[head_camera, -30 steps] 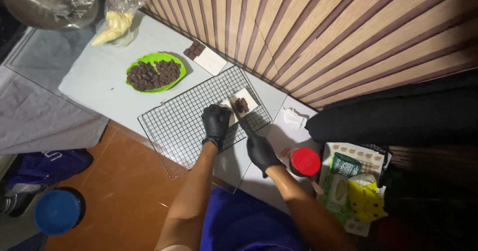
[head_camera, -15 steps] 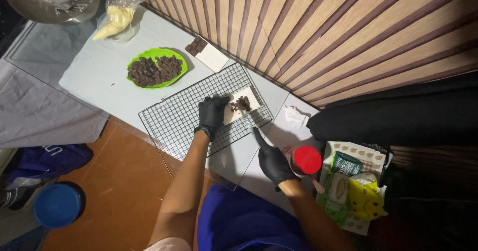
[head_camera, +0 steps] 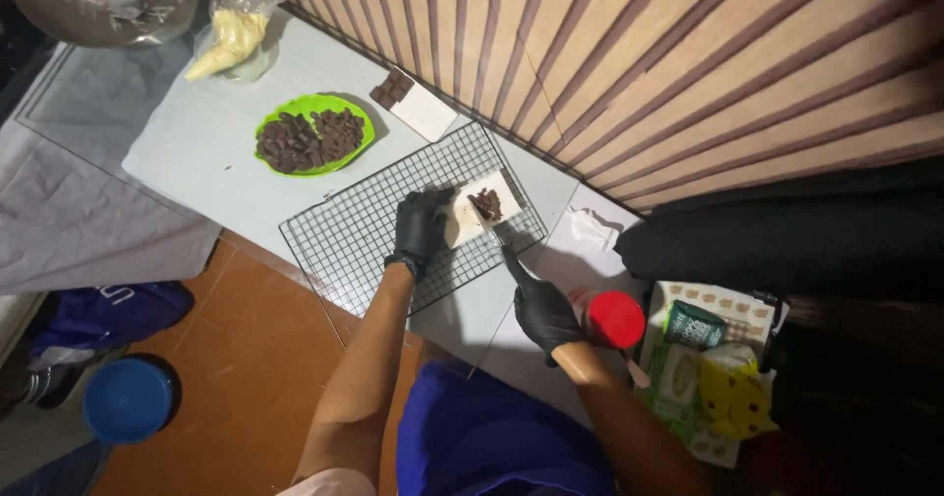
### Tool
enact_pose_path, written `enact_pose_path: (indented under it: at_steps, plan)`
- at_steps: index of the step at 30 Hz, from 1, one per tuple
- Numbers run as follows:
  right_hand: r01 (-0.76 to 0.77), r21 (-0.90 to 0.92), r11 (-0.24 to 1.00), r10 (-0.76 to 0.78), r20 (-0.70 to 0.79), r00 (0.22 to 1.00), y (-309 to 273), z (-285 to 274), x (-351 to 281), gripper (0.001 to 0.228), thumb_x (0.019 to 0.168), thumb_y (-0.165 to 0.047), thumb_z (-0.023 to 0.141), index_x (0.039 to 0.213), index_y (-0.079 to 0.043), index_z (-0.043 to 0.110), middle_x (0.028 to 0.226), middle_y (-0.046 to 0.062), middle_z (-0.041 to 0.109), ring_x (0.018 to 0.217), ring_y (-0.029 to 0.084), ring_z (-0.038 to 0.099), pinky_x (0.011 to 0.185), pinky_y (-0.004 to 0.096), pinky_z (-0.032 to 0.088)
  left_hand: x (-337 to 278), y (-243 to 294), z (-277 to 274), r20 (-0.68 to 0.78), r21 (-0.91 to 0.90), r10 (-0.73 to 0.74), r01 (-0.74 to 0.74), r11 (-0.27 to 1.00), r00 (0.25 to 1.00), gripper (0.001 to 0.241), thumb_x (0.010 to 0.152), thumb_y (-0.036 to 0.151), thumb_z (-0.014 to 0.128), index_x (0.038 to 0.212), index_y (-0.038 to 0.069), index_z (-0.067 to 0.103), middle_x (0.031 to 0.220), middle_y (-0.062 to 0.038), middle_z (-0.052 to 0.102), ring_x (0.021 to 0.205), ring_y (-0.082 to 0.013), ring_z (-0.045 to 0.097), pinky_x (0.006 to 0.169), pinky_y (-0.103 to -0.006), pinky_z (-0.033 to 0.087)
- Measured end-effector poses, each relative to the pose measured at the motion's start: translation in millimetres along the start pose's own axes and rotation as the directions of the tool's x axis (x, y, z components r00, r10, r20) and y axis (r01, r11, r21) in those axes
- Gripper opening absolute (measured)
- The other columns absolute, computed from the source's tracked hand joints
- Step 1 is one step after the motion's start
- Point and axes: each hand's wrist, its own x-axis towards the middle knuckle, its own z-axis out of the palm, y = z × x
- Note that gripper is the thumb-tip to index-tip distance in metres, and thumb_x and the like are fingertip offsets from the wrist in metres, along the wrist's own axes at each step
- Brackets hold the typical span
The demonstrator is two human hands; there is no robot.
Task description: Cutting a small block of chocolate into fine pieces using a knife on a workstation.
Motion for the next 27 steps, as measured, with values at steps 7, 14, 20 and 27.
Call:
enact_pose_path:
  at_steps: [7,14,20,27]
  plan:
    - [-0.077,0.041,0.996,0.073,0.08,0.994,-5.3,-8.7,2.0,0.087,0.112,-0.017,0.05,0.185,-0.05,0.015,0.114,0.034,0.083,0.122,0.051,0.079,0.109,0.062,0.063,22.3,-0.7,-7.9,-0.009,0.117,0.137,-0.135,0.984,0.991,0.044,0.092,0.012,0.085,0.132,0.029,0.083,0.125,0.003,0.085,0.127,-0.0318,0.074,0.114,-0.0524,0.06]
    - [-0.162,0.152,0.975,0.134,0.178,0.975,-43.3,-56.6,-28.6,0.082,0.113,-0.022,0.043,0.181,-0.06,0.017,0.151,0.025,0.074,0.137,0.045,0.074,0.118,0.06,0.058,122.1,2.9,-85.4,-0.257,0.461,-0.044,0.162,0.872,0.965,0.029,0.101,0.043,0.081,0.128,0.032,0.083,0.128,-0.001,0.075,0.129,-0.0324,0.063,0.109,-0.0569,0.052]
    - [-0.042,0.084,0.996,0.04,0.022,0.999,12.5,17.6,-0.7,0.083,0.112,-0.021,0.044,0.186,-0.047,0.016,0.09,0.035,0.08,0.083,0.053,0.082,0.079,0.067,0.061,203.5,-33.4,-65.3,-0.236,0.607,-0.11,0.235,0.759,0.965,0.042,0.103,0.045,0.074,0.132,0.014,0.077,0.123,-0.01,0.072,0.123,-0.0457,0.058,0.098,-0.0656,0.046]
    - [0.022,0.048,0.999,-0.02,-0.038,0.999,42.3,47.4,10.1,0.081,0.114,-0.023,0.045,0.186,-0.042,0.013,0.085,0.027,0.08,0.075,0.044,0.081,0.073,0.061,0.062,217.1,-49.9,-47.2,-0.443,0.689,0.207,0.184,0.701,0.872,0.019,0.095,0.019,0.064,0.104,0.02,0.081,0.097,-0.006,0.076,0.098,-0.0433,0.067,0.077,-0.0607,0.048]
